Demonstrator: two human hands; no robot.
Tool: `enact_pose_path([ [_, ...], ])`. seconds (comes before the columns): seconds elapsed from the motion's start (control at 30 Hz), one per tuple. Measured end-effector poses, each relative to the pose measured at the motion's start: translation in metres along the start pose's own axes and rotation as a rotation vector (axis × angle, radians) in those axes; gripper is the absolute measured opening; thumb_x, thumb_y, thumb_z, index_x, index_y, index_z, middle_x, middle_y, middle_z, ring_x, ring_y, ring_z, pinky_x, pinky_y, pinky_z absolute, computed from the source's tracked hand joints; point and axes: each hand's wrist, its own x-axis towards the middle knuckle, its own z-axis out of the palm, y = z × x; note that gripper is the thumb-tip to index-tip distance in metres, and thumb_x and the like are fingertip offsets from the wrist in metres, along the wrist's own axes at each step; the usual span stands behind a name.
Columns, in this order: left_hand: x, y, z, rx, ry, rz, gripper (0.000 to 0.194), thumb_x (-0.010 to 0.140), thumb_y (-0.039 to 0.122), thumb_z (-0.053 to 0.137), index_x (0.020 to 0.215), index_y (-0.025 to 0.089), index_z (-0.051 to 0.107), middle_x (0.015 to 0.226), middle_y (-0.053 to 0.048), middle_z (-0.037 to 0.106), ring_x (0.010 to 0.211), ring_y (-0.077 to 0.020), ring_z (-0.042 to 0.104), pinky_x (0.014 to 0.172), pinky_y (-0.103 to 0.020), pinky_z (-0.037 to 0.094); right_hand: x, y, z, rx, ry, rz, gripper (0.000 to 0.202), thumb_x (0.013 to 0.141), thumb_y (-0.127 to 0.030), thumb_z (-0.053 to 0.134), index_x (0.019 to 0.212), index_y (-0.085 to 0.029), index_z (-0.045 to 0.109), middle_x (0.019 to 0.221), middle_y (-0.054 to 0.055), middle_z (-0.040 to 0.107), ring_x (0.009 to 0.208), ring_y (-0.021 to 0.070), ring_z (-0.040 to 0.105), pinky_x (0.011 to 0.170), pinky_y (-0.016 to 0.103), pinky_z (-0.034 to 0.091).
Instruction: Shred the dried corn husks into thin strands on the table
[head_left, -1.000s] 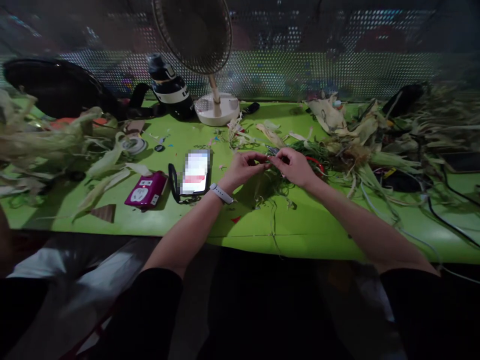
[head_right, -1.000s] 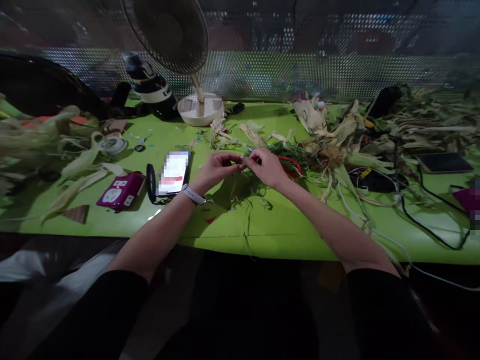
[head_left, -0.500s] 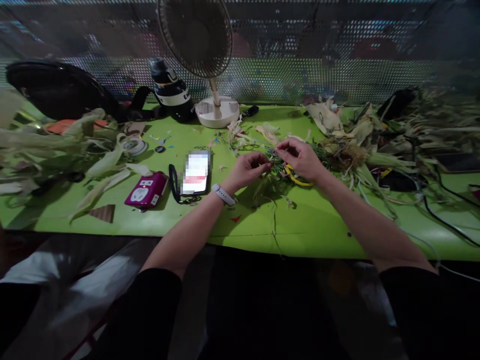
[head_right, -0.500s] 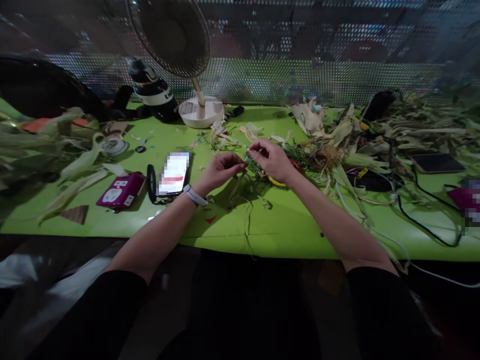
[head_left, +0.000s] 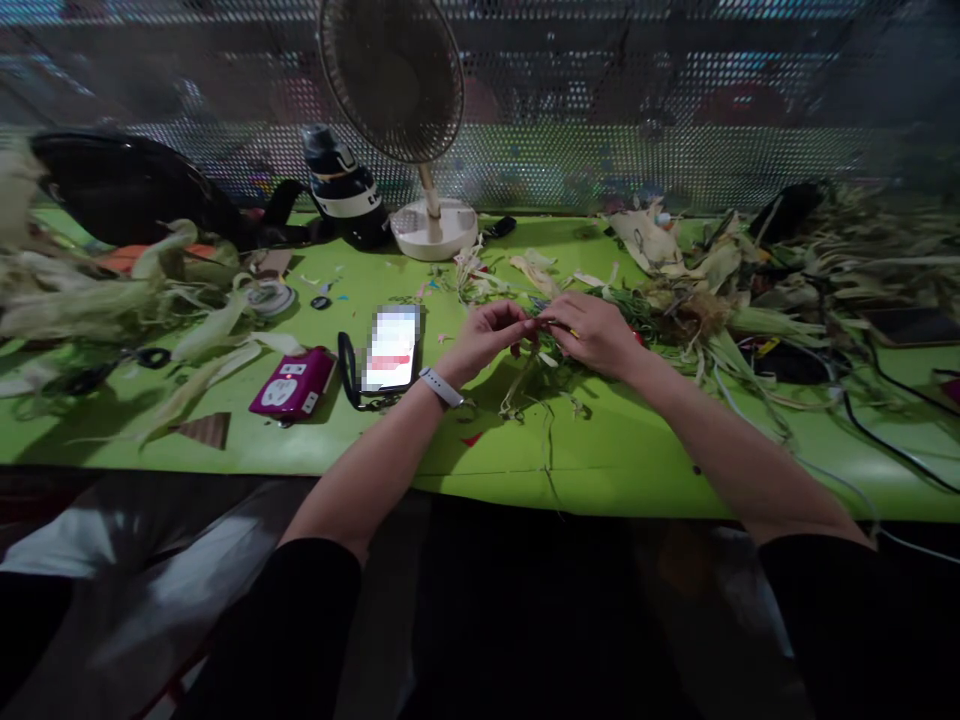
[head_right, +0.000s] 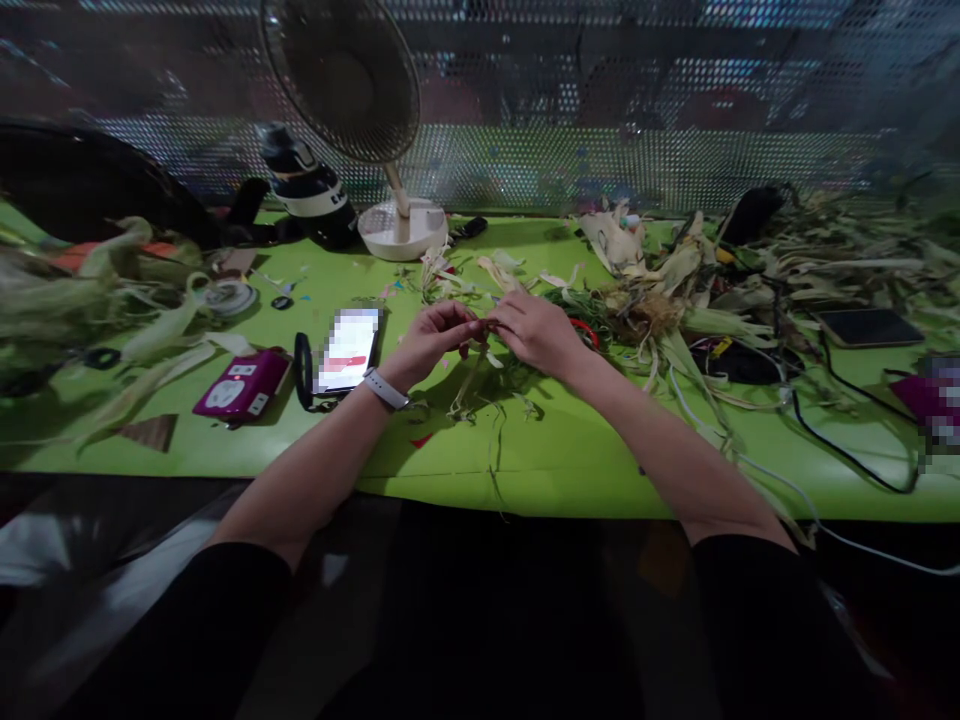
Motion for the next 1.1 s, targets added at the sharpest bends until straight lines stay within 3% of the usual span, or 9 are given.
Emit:
enact_pose_path([
  [0.1,-0.0011,0.0022,0.0009,0.006,-0.019,-0.004,0.036,0.068,0.043,0.080,0.074,0.015,0.058,0.069,0.000,0.066,0.059,-0.0073,0.060,0.047,-0.017,0.045,-0.0005,-0.0004,0.0004,-0.052,-0.007,-0.031,0.027,0.088,-0.019,0.055,0.112,-0.019,0.067,0.104,0.012,0.065,0.096,0.0258,0.058,0.079,0.037,0.047],
  [0.37,-0.0018,0.0064,-0.0004,0.001,-0.009,-0.051,0.027,0.072,0.034,0.077,0.077,0.015,0.058,0.070,-0.001,0.067,0.060,-0.0079,0.062,0.046,-0.017,0.045,-0.0006,0.0028,0.0006,-0.066,0.074,-0.014,0.019,0.093,-0.025,0.050,0.095,-0.020,0.069,0.095,0.010,0.064,0.091,0.0232,0.057,0.079,0.036,0.047],
  [0.6,0.0003,0.0041,-0.0032,-0.028,0.005,-0.058,0.023,0.073,0.028,0.076,0.075,0.015,0.057,0.069,0.000,0.066,0.061,-0.0074,0.062,0.049,-0.017,0.046,-0.0008,-0.0021,-0.0018,0.011,0.038,-0.003,0.028,0.085,-0.018,0.054,0.111,-0.021,0.064,0.106,0.010,0.061,0.101,0.0264,0.057,0.085,0.040,0.048],
  [0.73,-0.0006,0.0034,-0.0042,-0.052,-0.031,-0.064,0.024,0.072,0.029,0.077,0.075,0.015,0.057,0.069,0.000,0.066,0.059,-0.0067,0.061,0.047,-0.016,0.045,-0.0011,-0.0031,0.0008,0.039,0.039,-0.011,0.026,0.084,-0.017,0.056,0.107,-0.021,0.067,0.105,0.009,0.060,0.100,0.0254,0.056,0.084,0.038,0.048],
  [0.97,-0.0015,0.0069,-0.0044,-0.022,0.023,-0.145,0.022,0.072,0.029,0.077,0.078,0.015,0.061,0.072,0.000,0.070,0.049,-0.0040,0.057,0.046,-0.016,0.043,0.0006,0.0018,0.0019,0.002,0.107,-0.037,0.019,0.093,-0.023,0.052,0.096,-0.021,0.071,0.095,0.008,0.065,0.090,0.0218,0.059,0.078,0.035,0.047],
  [1.1,0.0013,0.0051,-0.0077,-0.026,0.060,-0.269,0.022,0.069,0.026,0.079,0.083,0.013,0.068,0.081,-0.005,0.074,0.055,-0.0059,0.062,0.049,-0.016,0.045,0.0002,-0.0004,0.0017,-0.056,0.081,-0.017,0.016,0.092,-0.023,0.055,0.095,-0.020,0.070,0.095,0.009,0.068,0.089,0.0221,0.060,0.075,0.035,0.045],
])
